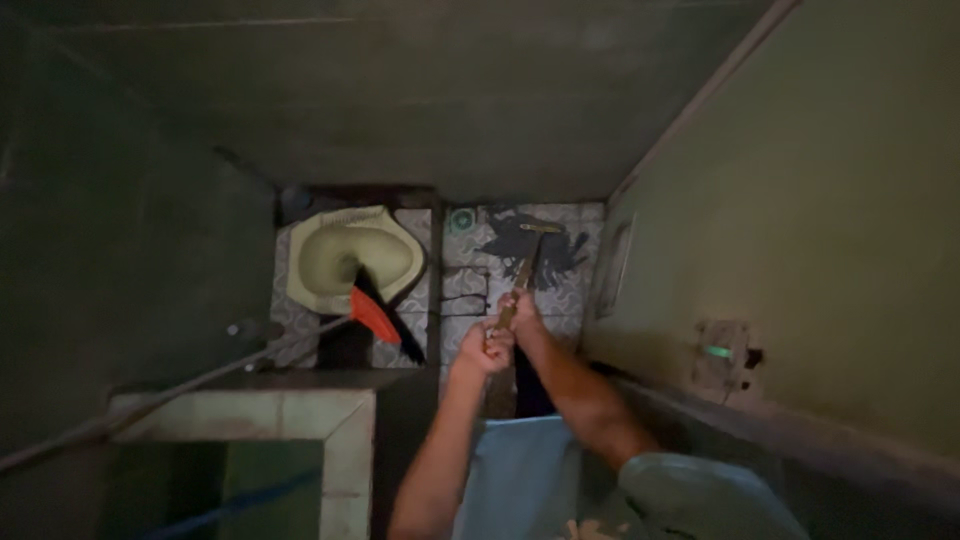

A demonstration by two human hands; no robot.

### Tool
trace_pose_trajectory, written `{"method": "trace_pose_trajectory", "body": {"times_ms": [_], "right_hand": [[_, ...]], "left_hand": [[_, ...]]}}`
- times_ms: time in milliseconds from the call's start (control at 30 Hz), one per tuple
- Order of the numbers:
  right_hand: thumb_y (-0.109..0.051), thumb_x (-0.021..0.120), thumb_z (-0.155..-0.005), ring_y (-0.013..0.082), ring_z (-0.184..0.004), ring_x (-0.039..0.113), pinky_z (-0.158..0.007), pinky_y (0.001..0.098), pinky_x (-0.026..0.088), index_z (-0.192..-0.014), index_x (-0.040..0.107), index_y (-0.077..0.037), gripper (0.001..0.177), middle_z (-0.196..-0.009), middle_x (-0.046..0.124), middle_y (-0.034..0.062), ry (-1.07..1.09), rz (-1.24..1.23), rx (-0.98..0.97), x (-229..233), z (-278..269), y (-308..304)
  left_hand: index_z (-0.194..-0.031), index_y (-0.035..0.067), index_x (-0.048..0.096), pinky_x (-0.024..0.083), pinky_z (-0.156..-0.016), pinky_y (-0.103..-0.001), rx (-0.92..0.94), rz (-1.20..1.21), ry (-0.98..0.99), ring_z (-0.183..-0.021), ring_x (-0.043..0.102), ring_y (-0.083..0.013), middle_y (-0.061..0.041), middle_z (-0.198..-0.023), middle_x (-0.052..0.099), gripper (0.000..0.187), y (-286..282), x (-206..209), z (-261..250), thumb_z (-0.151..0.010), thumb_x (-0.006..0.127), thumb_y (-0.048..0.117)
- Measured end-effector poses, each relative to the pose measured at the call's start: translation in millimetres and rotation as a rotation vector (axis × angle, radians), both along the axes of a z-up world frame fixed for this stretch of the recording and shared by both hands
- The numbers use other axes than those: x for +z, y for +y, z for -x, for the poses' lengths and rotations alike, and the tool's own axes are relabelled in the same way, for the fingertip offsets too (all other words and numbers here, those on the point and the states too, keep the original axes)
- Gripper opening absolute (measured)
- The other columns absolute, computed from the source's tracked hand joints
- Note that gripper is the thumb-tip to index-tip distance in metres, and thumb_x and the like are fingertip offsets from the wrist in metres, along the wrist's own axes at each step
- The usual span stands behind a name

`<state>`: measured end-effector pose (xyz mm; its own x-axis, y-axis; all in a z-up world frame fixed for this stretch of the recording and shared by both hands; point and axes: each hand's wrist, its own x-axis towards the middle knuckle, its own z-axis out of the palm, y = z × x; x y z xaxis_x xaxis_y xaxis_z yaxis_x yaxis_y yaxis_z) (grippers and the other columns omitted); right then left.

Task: The person uses a hammer to strike and break tiles on the floor of a small room.

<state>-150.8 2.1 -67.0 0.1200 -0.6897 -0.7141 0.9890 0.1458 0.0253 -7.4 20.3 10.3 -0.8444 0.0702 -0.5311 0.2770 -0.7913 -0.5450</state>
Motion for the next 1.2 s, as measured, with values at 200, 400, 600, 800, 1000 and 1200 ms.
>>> {"method": "trace_pose_trajectory", "body": {"times_ms": [200, 400, 600, 800, 1000, 1200], "right_hand": [[-0.033, 0.051, -0.097, 0.0163, -0.042, 0.043, -0.041, 0.0308, 0.040, -0.064, 0.043, -0.016, 0.038, -0.051, 0.043, 0.0001, 0.045, 0.091, 0.002, -0.1, 24.0, -16.6], [-0.031, 0.051, -0.100, 0.0156, -0.045, 0.045, -0.041, 0.0290, 0.040, -0.073, 0.046, -0.014, 0.033, -0.057, 0.046, 0.0021, -0.032, -0.042, 0.021, -9.2, 11.3, -10.9], [-0.028, 0.048, -0.096, 0.0177, -0.044, 0.044, -0.038, 0.0322, 0.036, -0.070, 0.047, -0.015, 0.030, -0.058, 0.049, 0.0030, 0.222, -0.103, 0.253, -11.7, -47.0, -5.0], [-0.027, 0.053, -0.095, 0.0182, -0.041, 0.043, -0.035, 0.0336, 0.036, -0.060, 0.048, -0.017, 0.037, -0.053, 0.048, 0.0025, 0.084, 0.050, 0.422, -45.6, -74.3, -1.3], [-0.035, 0.054, -0.095, 0.0195, -0.041, 0.039, -0.037, 0.0354, 0.037, -0.054, 0.037, -0.018, 0.047, -0.048, 0.039, 0.0022, -0.085, 0.079, 0.487, -81.7, -29.2, 11.9], [-0.029, 0.056, -0.105, 0.0139, -0.047, 0.043, -0.039, 0.0276, 0.038, -0.077, 0.049, -0.011, 0.034, -0.059, 0.048, 0.0019, -0.009, -0.179, 0.285, -68.3, 17.9, 5.6]], "left_hand": [[-0.093, 0.003, 0.060, 0.025, -0.034, -0.021, 0.013, 0.076, 0.089, -0.042, 0.036, -0.0066, 0.005, -0.057, 0.042, 0.028, -30.2, -6.8, 30.8, -0.103, 0.052, 0.028], [-0.086, 0.006, 0.055, 0.025, -0.034, -0.020, 0.080, 0.030, 0.064, -0.043, 0.038, -0.0062, 0.004, -0.057, 0.042, 0.026, -15.7, -6.6, 16.1, -0.102, 0.051, 0.026], [-0.078, 0.009, 0.047, 0.030, -0.034, -0.018, 0.326, -0.089, -0.027, -0.044, 0.037, -0.0072, 0.002, -0.061, 0.042, 0.025, 0.0, 5.6, -59.5, -0.101, 0.048, 0.017], [-0.080, 0.008, 0.048, 0.030, -0.034, -0.019, 0.426, -0.053, -0.087, -0.045, 0.038, -0.0065, 0.001, -0.063, 0.043, 0.019, 26.8, 8.2, -80.7, -0.096, 0.045, 0.016], [-0.097, 0.001, 0.060, 0.029, -0.033, -0.019, 0.172, 0.130, -0.018, -0.044, 0.039, -0.0068, 0.003, -0.060, 0.044, 0.024, 54.1, 5.6, -34.3, -0.104, 0.047, 0.020], [-0.092, 0.013, 0.062, 0.027, -0.030, -0.019, 0.046, 0.257, -0.064, -0.040, 0.037, -0.0072, 0.004, -0.057, 0.044, 0.024, 45.3, 5.9, 11.6, -0.105, 0.053, 0.031]]}}
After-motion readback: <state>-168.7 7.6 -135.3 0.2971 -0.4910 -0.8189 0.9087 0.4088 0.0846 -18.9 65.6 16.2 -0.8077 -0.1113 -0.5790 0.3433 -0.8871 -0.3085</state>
